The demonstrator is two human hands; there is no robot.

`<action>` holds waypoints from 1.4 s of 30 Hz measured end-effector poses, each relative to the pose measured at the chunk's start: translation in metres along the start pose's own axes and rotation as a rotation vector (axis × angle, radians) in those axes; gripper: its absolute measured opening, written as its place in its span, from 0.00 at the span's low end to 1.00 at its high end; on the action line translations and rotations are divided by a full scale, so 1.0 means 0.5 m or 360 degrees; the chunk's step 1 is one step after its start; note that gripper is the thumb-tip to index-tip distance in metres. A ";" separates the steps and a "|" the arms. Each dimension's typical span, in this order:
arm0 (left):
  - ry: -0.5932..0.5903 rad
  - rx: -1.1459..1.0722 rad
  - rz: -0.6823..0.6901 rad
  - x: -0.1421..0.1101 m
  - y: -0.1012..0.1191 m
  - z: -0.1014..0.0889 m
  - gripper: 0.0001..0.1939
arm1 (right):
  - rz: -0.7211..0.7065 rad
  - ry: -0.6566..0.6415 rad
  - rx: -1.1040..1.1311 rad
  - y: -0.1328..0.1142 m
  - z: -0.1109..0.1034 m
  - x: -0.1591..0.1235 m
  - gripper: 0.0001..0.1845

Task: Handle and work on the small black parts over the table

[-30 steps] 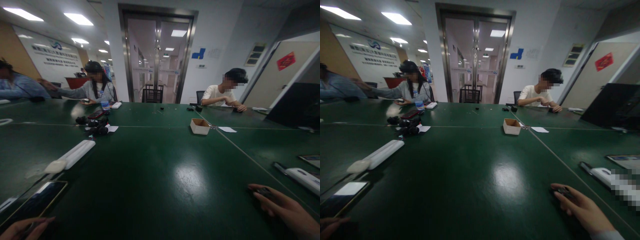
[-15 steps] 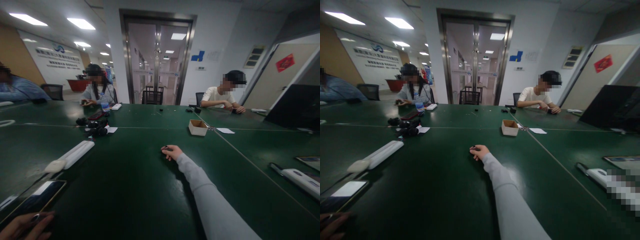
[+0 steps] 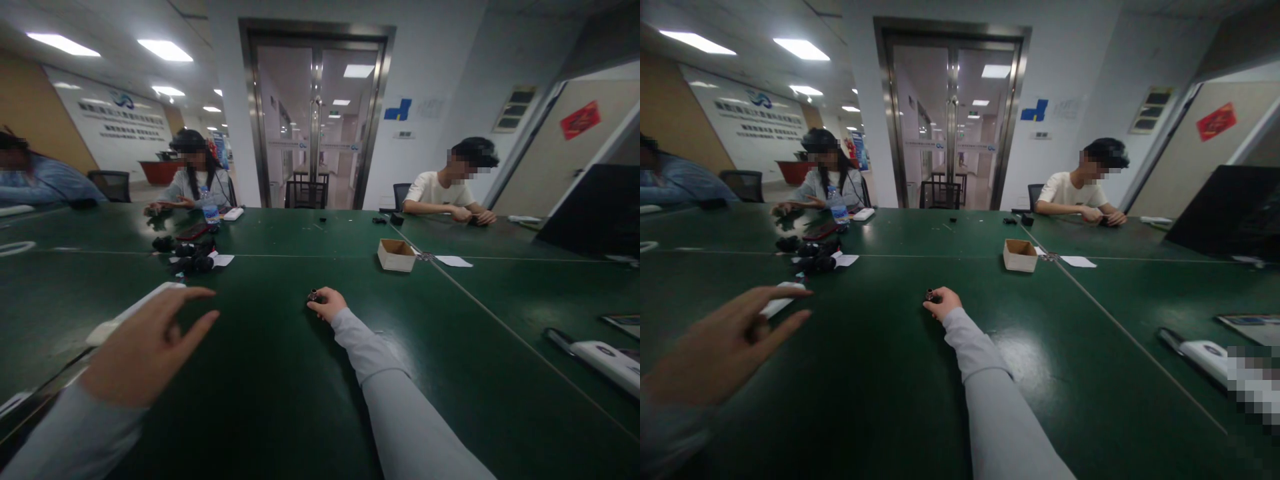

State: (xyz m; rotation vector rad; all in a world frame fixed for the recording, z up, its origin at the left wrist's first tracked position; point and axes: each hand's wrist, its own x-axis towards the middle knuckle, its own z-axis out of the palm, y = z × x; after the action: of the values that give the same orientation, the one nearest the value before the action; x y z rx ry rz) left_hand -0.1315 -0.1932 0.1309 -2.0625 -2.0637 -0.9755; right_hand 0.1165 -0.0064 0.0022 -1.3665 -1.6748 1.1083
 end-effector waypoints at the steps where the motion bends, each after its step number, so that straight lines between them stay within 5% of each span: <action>1: -0.0076 -0.0027 0.0080 0.036 0.025 0.027 0.19 | 0.0007 -0.0004 0.0003 -0.001 0.001 -0.001 0.12; 5: -0.0332 -0.0364 0.0402 0.155 0.105 0.195 0.13 | -0.0063 -0.0066 0.0076 0.000 0.001 -0.003 0.11; 9: -0.0306 -0.0743 0.0480 0.189 0.130 0.361 0.19 | -0.0143 -0.0050 0.0282 0.007 0.001 0.003 0.10; 12: -0.0232 -0.0933 0.0598 0.182 0.110 0.428 0.13 | -0.0105 0.0002 0.0341 0.010 0.001 0.008 0.09; 14: -0.0174 -0.1105 0.0469 0.177 0.086 0.453 0.10 | -0.0108 0.0005 0.0305 0.010 0.000 0.009 0.10; 18: -0.0416 -0.1578 -0.0080 0.174 0.049 0.482 0.11 | -0.0051 -0.0113 0.0354 0.009 -0.009 0.009 0.13; 21: -0.0395 -0.1572 -0.0261 0.172 0.049 0.490 0.13 | 0.0015 -0.0199 0.0561 0.010 -0.020 0.008 0.15; 28: -0.0217 -0.1272 -0.0354 0.168 0.066 0.479 0.16 | 0.0036 -0.0271 0.0833 0.016 -0.039 0.009 0.16; 37: -0.0390 -0.1914 -0.0373 0.176 0.060 0.467 0.20 | -0.0082 -0.0104 0.0983 0.028 -0.043 0.022 0.24; 42: -0.0372 -0.1861 -0.0362 0.168 0.070 0.460 0.20 | 0.0018 0.0000 0.0956 0.025 -0.046 0.022 0.19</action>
State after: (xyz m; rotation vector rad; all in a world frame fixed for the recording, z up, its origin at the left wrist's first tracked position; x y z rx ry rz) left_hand -0.0202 -0.0149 0.0003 -2.4222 -2.0591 -2.5453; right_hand 0.1399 0.0095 -0.0005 -0.9828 -1.1868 1.4631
